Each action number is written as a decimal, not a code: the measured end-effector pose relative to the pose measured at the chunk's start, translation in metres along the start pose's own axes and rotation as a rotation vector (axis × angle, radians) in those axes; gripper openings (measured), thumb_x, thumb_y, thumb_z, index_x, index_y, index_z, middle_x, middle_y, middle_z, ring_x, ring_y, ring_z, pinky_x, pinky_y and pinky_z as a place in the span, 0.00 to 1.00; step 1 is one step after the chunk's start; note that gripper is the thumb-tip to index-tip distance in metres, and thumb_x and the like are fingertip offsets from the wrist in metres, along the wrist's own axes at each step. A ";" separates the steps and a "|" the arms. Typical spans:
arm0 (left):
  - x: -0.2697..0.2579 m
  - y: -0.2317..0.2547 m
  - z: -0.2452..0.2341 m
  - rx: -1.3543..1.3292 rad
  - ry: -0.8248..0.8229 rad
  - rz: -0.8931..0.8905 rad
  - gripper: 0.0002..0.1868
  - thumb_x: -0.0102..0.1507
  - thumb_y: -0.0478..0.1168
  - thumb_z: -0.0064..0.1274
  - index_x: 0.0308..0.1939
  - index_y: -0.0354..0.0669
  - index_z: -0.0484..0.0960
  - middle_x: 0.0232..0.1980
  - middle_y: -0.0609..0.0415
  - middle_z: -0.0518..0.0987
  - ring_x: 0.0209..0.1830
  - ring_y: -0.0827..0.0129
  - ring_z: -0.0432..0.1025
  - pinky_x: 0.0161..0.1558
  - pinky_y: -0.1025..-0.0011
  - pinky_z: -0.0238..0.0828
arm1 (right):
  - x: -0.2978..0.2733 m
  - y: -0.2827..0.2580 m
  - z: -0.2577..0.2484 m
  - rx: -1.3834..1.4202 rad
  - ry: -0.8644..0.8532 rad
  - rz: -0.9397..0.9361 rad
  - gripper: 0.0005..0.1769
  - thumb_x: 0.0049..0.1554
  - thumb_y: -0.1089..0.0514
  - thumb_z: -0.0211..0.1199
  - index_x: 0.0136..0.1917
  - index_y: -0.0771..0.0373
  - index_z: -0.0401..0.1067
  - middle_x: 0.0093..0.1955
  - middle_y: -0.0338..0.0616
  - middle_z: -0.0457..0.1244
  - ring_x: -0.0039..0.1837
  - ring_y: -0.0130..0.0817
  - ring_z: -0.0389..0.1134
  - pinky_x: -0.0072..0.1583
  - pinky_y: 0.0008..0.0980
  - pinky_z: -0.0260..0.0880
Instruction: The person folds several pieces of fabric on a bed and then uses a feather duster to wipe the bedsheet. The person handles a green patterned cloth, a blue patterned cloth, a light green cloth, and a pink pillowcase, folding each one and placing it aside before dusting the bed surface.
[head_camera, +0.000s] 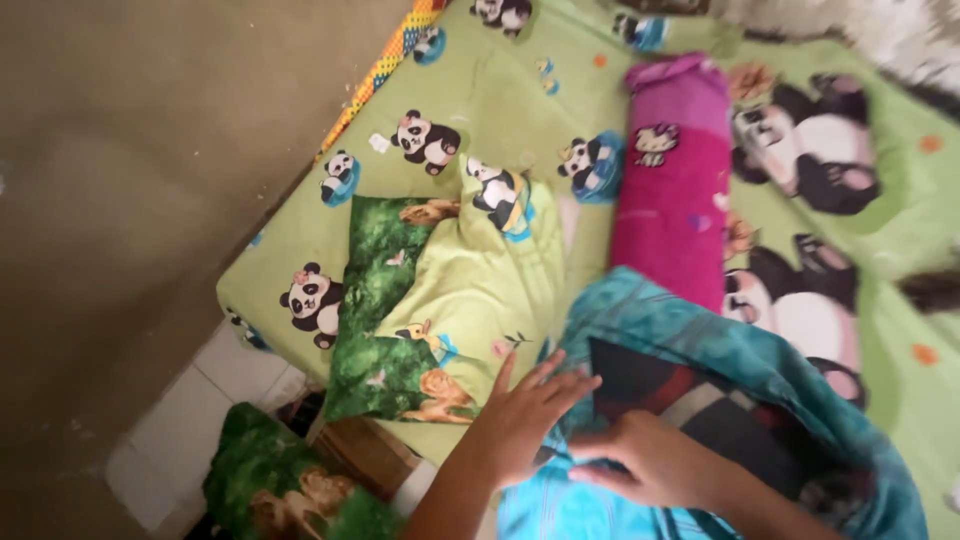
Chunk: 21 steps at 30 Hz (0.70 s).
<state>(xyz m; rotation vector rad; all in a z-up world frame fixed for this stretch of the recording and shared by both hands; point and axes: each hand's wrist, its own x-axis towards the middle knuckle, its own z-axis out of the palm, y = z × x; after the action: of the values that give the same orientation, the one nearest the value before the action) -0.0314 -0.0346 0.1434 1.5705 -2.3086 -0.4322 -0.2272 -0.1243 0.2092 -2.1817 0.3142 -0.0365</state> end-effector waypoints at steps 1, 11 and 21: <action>-0.007 0.016 -0.002 -0.155 -0.071 0.000 0.49 0.47 0.36 0.67 0.73 0.53 0.67 0.73 0.57 0.67 0.81 0.56 0.53 0.73 0.37 0.36 | -0.014 -0.023 -0.004 -0.047 -0.037 -0.052 0.11 0.60 0.49 0.67 0.48 0.59 0.76 0.35 0.52 0.68 0.37 0.53 0.70 0.37 0.48 0.66; -0.100 0.012 -0.149 -0.012 0.145 -0.169 0.18 0.53 0.55 0.68 0.41 0.52 0.91 0.34 0.52 0.85 0.35 0.54 0.75 0.50 0.58 0.64 | -0.131 -0.056 -0.065 -0.421 -0.046 0.357 0.33 0.47 0.37 0.71 0.63 0.51 0.72 0.46 0.51 0.71 0.47 0.49 0.73 0.50 0.45 0.73; -0.229 0.118 -0.307 0.296 0.470 -0.103 0.12 0.60 0.50 0.64 0.33 0.47 0.85 0.31 0.52 0.82 0.31 0.53 0.76 0.43 0.57 0.68 | -0.122 -0.079 -0.080 -1.055 0.345 -0.146 0.10 0.46 0.45 0.68 0.41 0.48 0.78 0.43 0.35 0.71 0.50 0.45 0.73 0.63 0.60 0.55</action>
<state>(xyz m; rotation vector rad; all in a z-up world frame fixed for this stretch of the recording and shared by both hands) 0.0784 0.1985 0.4502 1.7050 -1.9945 0.2506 -0.3394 -0.1143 0.3305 -3.2506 0.4237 -0.4126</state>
